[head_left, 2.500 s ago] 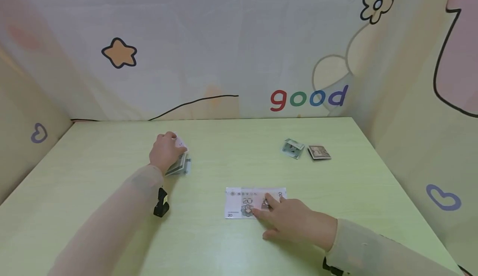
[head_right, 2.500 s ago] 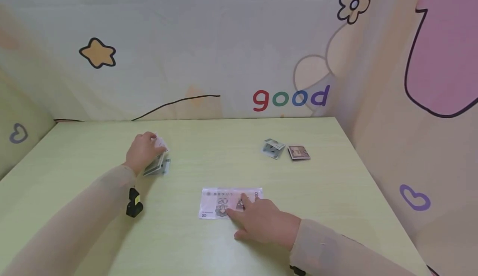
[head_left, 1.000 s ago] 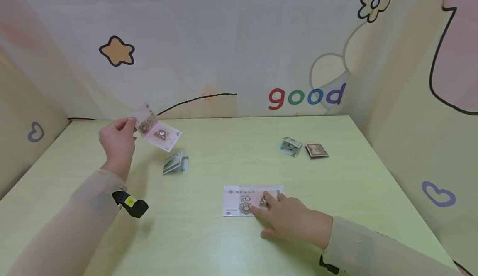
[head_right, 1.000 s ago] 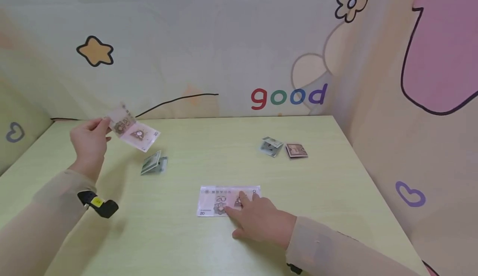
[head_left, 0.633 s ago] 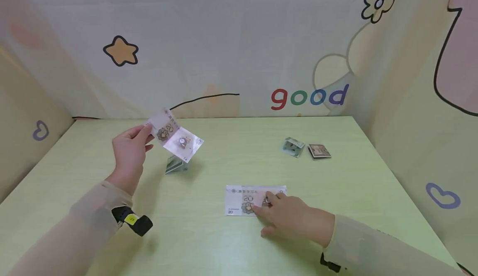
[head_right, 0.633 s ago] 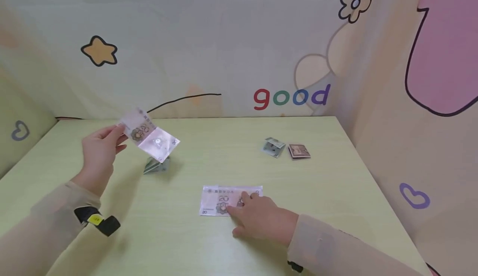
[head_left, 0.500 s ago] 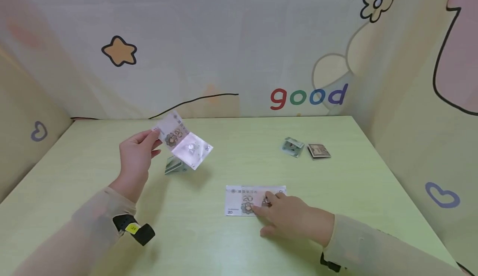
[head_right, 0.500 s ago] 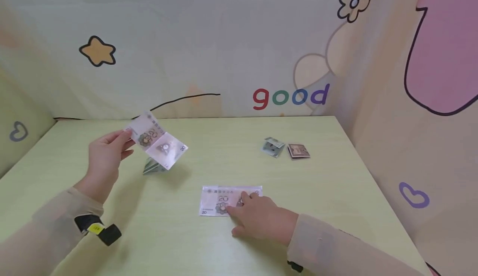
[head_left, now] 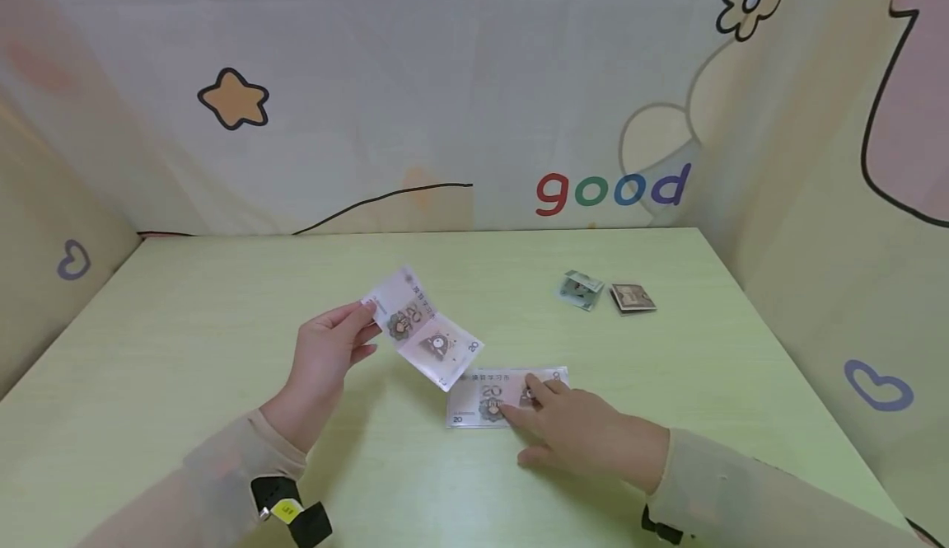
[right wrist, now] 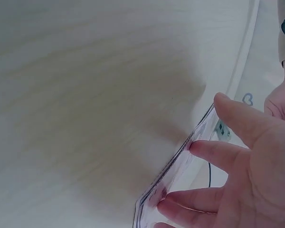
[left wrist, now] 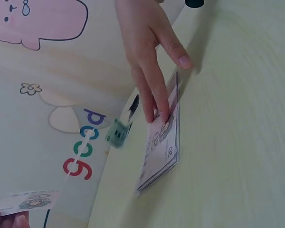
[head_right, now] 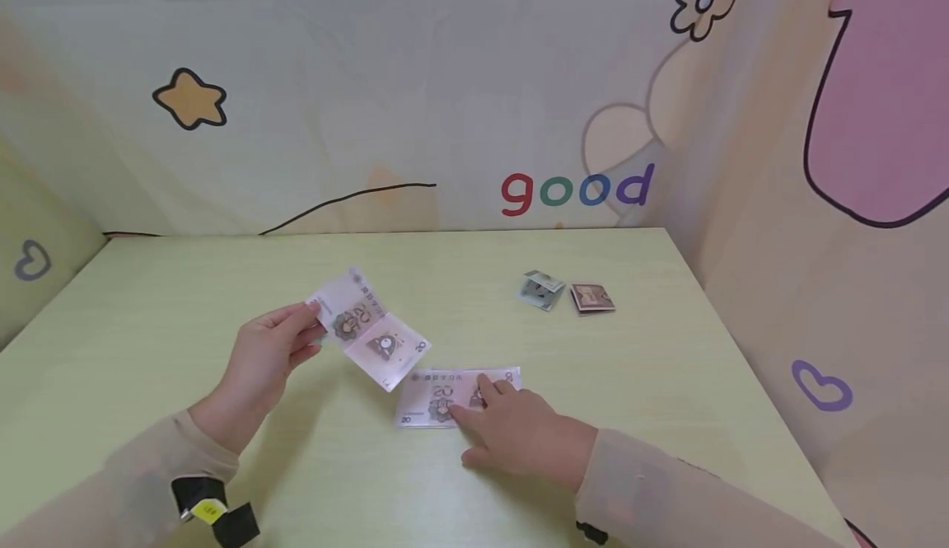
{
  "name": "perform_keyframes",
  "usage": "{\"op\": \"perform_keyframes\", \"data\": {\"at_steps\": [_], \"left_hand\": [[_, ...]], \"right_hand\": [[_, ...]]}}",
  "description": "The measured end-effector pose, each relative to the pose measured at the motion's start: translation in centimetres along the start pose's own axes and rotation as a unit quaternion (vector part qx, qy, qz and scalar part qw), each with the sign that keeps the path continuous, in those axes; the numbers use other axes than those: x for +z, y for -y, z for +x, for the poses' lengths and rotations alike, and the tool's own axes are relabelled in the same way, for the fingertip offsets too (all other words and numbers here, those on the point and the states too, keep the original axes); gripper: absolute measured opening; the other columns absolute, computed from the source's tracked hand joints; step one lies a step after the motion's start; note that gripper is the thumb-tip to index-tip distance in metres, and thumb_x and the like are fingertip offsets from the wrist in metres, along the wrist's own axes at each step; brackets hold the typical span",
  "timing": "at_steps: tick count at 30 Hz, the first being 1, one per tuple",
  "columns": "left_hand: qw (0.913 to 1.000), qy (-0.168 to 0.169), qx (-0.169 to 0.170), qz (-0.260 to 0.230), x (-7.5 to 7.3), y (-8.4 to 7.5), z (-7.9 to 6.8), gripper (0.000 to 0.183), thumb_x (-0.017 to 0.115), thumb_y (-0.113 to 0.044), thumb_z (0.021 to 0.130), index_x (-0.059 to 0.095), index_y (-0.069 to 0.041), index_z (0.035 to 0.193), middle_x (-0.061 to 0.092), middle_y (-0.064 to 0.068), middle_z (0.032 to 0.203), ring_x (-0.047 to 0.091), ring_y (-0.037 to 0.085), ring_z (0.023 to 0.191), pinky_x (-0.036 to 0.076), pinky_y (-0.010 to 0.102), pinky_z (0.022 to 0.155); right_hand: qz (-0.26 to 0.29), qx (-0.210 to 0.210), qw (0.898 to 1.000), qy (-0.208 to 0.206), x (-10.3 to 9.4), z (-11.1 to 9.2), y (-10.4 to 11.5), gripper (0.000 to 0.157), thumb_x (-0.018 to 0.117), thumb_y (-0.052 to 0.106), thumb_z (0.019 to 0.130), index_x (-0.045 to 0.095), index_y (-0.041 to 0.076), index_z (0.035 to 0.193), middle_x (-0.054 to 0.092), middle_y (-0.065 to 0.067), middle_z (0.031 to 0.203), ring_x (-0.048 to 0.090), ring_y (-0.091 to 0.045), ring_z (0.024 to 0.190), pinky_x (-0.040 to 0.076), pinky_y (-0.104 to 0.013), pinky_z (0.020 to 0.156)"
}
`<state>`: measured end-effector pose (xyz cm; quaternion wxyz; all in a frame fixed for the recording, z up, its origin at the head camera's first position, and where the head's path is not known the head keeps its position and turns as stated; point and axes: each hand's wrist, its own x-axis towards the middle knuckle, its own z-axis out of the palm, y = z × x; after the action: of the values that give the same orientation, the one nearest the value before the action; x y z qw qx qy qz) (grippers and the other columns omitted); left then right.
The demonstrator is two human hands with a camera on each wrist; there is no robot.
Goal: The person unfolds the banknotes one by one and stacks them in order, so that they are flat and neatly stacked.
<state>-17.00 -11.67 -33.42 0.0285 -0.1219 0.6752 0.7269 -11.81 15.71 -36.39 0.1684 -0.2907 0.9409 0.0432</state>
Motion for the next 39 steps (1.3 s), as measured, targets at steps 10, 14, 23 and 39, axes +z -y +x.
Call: {"op": "perform_keyframes", "data": {"at_steps": [10,14,23,39], "left_hand": [[0.9999,0.01,-0.009,-0.008,0.9,0.9,-1.0,0.036,0.059,-0.017,0.093,0.057,0.007,0.119,0.068,-0.002,0.088,0.065,0.005,0.076,0.052,0.019,0.067],[0.9998,0.011,-0.006,-0.013,1.3,1.2,-1.3,0.034,0.058,-0.014,0.093,0.057,0.008,0.118,0.068,-0.002,0.086,0.065,0.006,0.076,0.052,0.02,0.067],[0.9994,0.016,0.002,-0.03,2.4,1.9,-1.8,0.031,0.057,-0.012,0.093,0.059,0.009,0.115,0.069,0.0,0.087,0.066,0.007,0.076,0.053,0.021,0.065],[0.9978,0.058,-0.012,-0.03,3.9,2.7,-2.9,0.029,0.058,-0.012,0.093,0.06,0.008,0.113,0.066,0.016,0.106,0.067,0.015,0.084,0.053,0.023,0.069]], "right_hand": [[0.09,-0.045,0.993,-0.058,-0.5,0.4,-1.2,0.065,0.057,0.05,0.087,0.043,0.014,0.14,0.041,-0.011,0.142,0.038,-0.031,0.129,0.036,-0.048,0.1],[0.258,-0.07,0.96,-0.081,-0.5,0.6,-1.8,0.059,0.059,0.043,0.089,0.052,0.004,0.132,0.052,-0.012,0.132,0.051,-0.026,0.118,0.043,-0.043,0.094],[0.481,-0.022,0.872,-0.092,-0.3,1.0,-2.5,0.035,0.059,0.032,0.092,0.067,0.005,0.111,0.067,-0.007,0.103,0.061,-0.018,0.091,0.048,-0.031,0.077],[0.581,0.116,0.795,-0.129,-0.5,1.4,-2.8,0.022,0.062,0.015,0.09,0.065,-0.002,0.105,0.067,-0.006,0.086,0.062,-0.017,0.078,0.053,-0.034,0.072]]}}
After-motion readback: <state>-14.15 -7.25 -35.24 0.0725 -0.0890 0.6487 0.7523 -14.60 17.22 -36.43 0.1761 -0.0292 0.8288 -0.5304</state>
